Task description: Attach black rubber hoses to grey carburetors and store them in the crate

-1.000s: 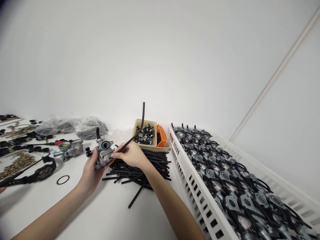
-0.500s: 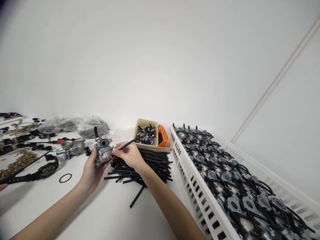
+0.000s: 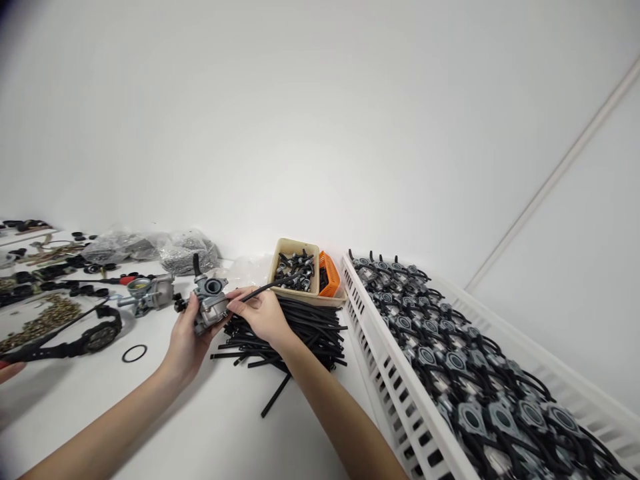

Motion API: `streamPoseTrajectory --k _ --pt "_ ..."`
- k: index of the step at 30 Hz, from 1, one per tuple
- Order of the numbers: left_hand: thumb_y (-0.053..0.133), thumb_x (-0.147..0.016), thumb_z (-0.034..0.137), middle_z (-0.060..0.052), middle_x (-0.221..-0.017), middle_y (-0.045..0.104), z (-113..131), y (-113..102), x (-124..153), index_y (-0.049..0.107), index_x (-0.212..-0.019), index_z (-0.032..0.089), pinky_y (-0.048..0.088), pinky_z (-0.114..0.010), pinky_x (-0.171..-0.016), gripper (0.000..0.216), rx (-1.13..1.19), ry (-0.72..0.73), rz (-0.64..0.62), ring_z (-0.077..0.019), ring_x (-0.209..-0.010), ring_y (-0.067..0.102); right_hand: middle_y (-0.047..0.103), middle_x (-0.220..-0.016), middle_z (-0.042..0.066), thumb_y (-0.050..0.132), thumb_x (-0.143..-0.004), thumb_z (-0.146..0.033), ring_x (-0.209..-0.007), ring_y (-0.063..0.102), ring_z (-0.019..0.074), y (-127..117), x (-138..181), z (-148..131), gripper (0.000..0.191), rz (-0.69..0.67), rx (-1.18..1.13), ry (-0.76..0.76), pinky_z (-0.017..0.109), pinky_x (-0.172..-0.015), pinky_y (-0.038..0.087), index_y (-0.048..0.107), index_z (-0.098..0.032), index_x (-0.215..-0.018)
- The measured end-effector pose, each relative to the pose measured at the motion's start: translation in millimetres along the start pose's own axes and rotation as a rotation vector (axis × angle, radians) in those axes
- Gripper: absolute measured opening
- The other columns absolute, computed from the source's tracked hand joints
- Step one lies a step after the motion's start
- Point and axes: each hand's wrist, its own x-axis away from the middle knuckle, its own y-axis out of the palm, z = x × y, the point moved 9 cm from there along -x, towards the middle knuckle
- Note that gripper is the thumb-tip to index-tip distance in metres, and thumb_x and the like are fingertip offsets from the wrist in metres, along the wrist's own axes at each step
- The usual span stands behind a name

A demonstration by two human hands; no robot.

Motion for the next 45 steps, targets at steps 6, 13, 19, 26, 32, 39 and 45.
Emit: streamPoseTrajectory --k 6,13,19,26,32,39,45 --pt "0.069 -0.074 0.057 -0.009 -0.117 0.065 3 -6 -2 0.065 -0.100 0.017 0.057 -0.032 -0.080 0.048 -0.032 0.062 0.030 -0.0223 -0.107 0.061 0.071 -0.083 0.005 0.081 -0.063 -0.040 -0.087 0.065 0.0209 1 2 4 0.028 0.015 0.040 -0.019 0.039 -0.086 0.051 0.062 -0.019 -0.067" --pt "0.072 -0.071 0.058 -0.006 -0.115 0.064 10 -10 -1 0.063 -0.097 0.020 0.056 -0.032 -0.080 0.047 -0.039 0.129 0.093 -0.0206 -0.105 0.061 0.069 -0.089 0.005 0.080 -0.065 -0.042 -0.089 0.064 0.0195 7 4 9 0.029 -0.023 0.025 -0.019 0.038 -0.087 0.050 0.060 -0.020 -0.067" --pt "0.071 -0.073 0.056 -0.005 -0.110 0.065 14 -9 1 0.060 -0.103 0.022 0.057 -0.030 -0.074 0.047 -0.013 0.163 0.105 -0.0184 -0.096 0.064 0.068 -0.092 0.004 0.080 -0.064 -0.046 -0.092 0.063 0.0185 14 5 7 0.035 -0.080 -0.014 -0.036 0.035 -0.086 0.049 0.057 -0.021 -0.067" --pt "0.069 -0.076 0.054 -0.005 -0.116 0.063 13 -11 5 0.058 -0.113 0.025 0.057 -0.033 -0.078 0.048 -0.049 0.181 0.111 -0.0198 -0.099 0.063 0.067 -0.093 0.004 0.082 -0.061 -0.047 -0.091 0.062 0.0178 12 5 11 0.037 -0.077 -0.038 -0.010 0.034 -0.086 0.049 0.057 -0.019 -0.065" --pt "0.071 -0.075 0.053 -0.006 -0.126 0.059 16 -17 8 0.051 -0.125 0.032 0.051 -0.042 -0.095 0.058 -0.160 0.257 0.142 -0.0240 -0.113 0.059 0.065 -0.090 0.003 0.082 -0.060 -0.049 -0.084 0.062 0.0160 5 4 20 0.038 -0.003 -0.038 0.020 0.032 -0.085 0.049 0.061 -0.019 -0.066" --pt "0.072 -0.075 0.051 -0.006 -0.128 0.058 17 -21 9 0.050 -0.127 0.032 0.051 -0.043 -0.096 0.059 -0.131 0.286 0.176 -0.0253 -0.117 0.058 0.062 -0.095 0.003 0.081 -0.063 -0.046 -0.087 0.061 0.0160 17 8 14 0.037 -0.090 -0.011 -0.047 0.033 -0.087 0.047 0.056 -0.020 -0.063" --pt "0.071 -0.075 0.052 -0.007 -0.129 0.057 16 -21 9 0.051 -0.125 0.031 0.050 -0.044 -0.098 0.057 -0.150 0.263 0.178 -0.0258 -0.121 0.055 0.063 -0.092 0.004 0.079 -0.064 -0.050 -0.088 0.060 0.0171 11 7 27 0.036 -0.015 -0.042 0.006 0.033 -0.086 0.046 0.060 -0.020 -0.067"
